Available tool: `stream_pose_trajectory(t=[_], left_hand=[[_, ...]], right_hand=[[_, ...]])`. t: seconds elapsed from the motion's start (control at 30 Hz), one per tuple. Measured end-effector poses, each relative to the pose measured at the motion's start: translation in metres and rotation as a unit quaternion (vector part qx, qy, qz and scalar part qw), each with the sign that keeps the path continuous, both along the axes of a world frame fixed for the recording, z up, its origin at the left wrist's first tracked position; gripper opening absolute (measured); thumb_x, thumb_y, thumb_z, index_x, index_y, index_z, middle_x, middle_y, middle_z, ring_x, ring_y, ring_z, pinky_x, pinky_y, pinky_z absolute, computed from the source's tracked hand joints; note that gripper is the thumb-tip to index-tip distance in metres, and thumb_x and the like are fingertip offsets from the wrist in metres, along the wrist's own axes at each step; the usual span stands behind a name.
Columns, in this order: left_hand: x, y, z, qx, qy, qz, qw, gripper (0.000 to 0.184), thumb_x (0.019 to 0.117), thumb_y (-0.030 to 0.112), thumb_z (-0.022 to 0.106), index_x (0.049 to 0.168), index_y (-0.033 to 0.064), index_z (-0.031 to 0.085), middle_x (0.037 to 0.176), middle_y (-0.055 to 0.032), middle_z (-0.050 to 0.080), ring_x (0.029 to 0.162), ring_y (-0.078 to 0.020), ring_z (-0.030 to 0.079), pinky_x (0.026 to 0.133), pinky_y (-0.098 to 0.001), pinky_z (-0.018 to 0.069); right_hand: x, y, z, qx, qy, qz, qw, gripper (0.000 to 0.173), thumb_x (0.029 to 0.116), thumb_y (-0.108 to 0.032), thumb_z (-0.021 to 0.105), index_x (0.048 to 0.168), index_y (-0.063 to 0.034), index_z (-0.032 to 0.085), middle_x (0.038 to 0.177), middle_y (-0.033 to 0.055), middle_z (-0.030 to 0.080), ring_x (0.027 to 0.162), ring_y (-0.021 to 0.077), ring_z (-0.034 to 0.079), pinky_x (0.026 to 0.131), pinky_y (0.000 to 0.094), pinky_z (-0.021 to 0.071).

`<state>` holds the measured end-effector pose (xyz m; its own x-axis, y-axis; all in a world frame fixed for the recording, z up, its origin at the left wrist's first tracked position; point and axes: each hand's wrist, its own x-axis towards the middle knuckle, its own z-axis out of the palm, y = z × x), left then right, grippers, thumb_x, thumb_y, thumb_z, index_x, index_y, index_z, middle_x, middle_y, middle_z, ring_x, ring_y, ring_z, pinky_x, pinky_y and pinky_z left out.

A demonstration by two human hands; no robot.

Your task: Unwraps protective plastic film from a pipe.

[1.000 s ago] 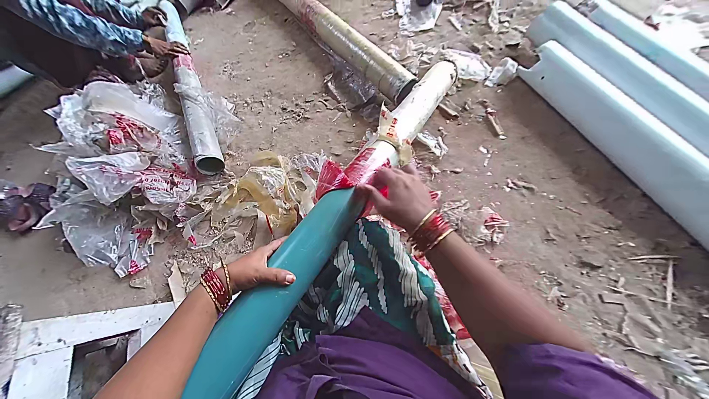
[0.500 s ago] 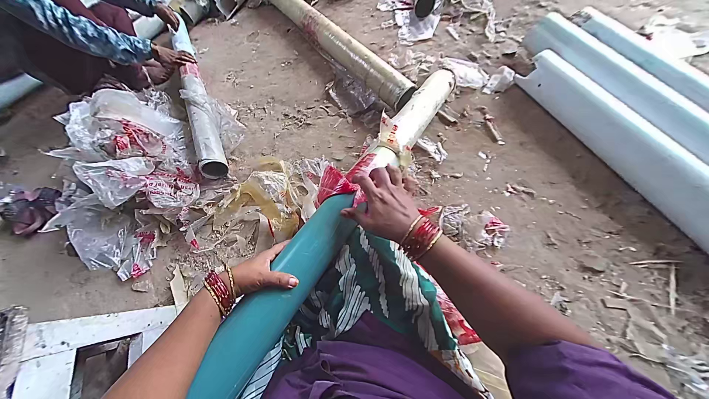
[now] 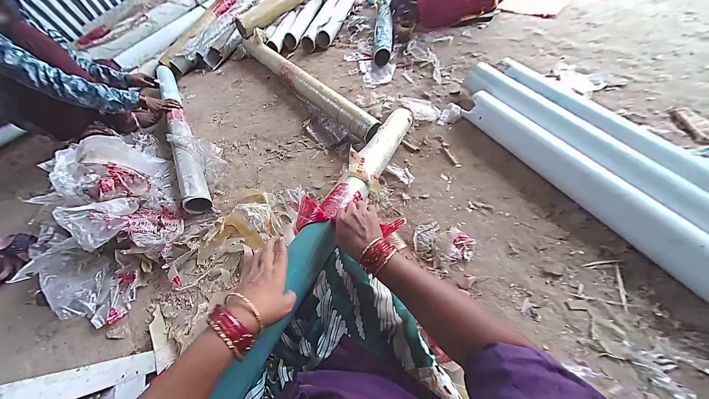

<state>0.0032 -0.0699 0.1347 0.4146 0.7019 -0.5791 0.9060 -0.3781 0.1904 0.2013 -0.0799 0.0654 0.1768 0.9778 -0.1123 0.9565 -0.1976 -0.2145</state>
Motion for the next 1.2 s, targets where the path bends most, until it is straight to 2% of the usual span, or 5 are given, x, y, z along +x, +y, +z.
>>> stream_pose_trajectory(t=[0.17,0.43,0.73,1.0,1.2], left_hand=[[0.094,-0.002,-0.026,0.060,0.066,0.053,0.995,0.124,0.0871,0.052,0.077,0.164,0.0036,-0.006,0.171,-0.0263,-0.003,0.156,-0.0514,0.009,0.114,-0.0745,0.0263],[0.097,0.030,-0.052,0.041,0.072,0.104,0.991,0.136,0.0777,0.071,0.077,0.164,0.0029,-0.004,0.148,-0.0333,0.047,0.132,-0.0467,0.054,0.106,-0.0635,0.0443],[0.095,0.034,-0.052,0.034,0.053,0.105,0.992,0.130,0.0806,0.068,0.076,0.164,0.0005,0.002,0.142,-0.0321,0.053,0.129,-0.0460,0.057,0.105,-0.0624,0.0455],[0.097,0.029,-0.054,0.052,0.056,0.110,0.991,0.131,0.0811,0.068,0.076,0.163,-0.0005,0.001,0.147,-0.0343,0.047,0.129,-0.0481,0.056,0.103,-0.0648,0.0452],[0.097,0.020,-0.060,0.083,0.061,0.100,0.990,0.126,0.0832,0.068,0.073,0.165,0.0030,0.003,0.148,-0.0335,0.046,0.130,-0.0494,0.054,0.102,-0.0651,0.0455]], right_hand=[[0.003,0.007,0.021,-0.113,0.017,0.043,0.992,0.034,0.1043,-0.026,0.052,0.100,0.0015,0.072,0.105,0.0219,0.071,0.105,0.0406,0.068,0.081,0.0594,0.0513],[0.066,-0.003,-0.032,0.033,0.362,0.002,0.932,0.050,0.1098,-0.025,0.050,0.067,0.0009,0.056,0.063,0.0095,0.047,0.063,0.0217,0.049,0.065,0.0426,0.0395],[0.014,-0.023,-0.047,0.115,0.691,-0.302,0.647,0.049,0.1103,-0.020,0.047,0.062,-0.0163,0.040,0.049,-0.0070,0.031,0.041,0.0039,0.029,0.043,0.0208,0.0253],[0.050,-0.039,0.019,0.041,0.331,-0.193,0.923,0.047,0.1127,-0.030,0.040,0.098,0.0010,0.072,0.082,0.0133,0.071,0.075,0.0242,0.070,0.072,0.0458,0.0561],[0.027,0.015,0.032,-0.133,0.083,-0.122,0.980,0.079,0.1017,-0.069,0.039,0.102,0.0036,0.070,0.110,0.0257,0.071,0.109,0.0424,0.068,0.082,0.0636,0.0521]])
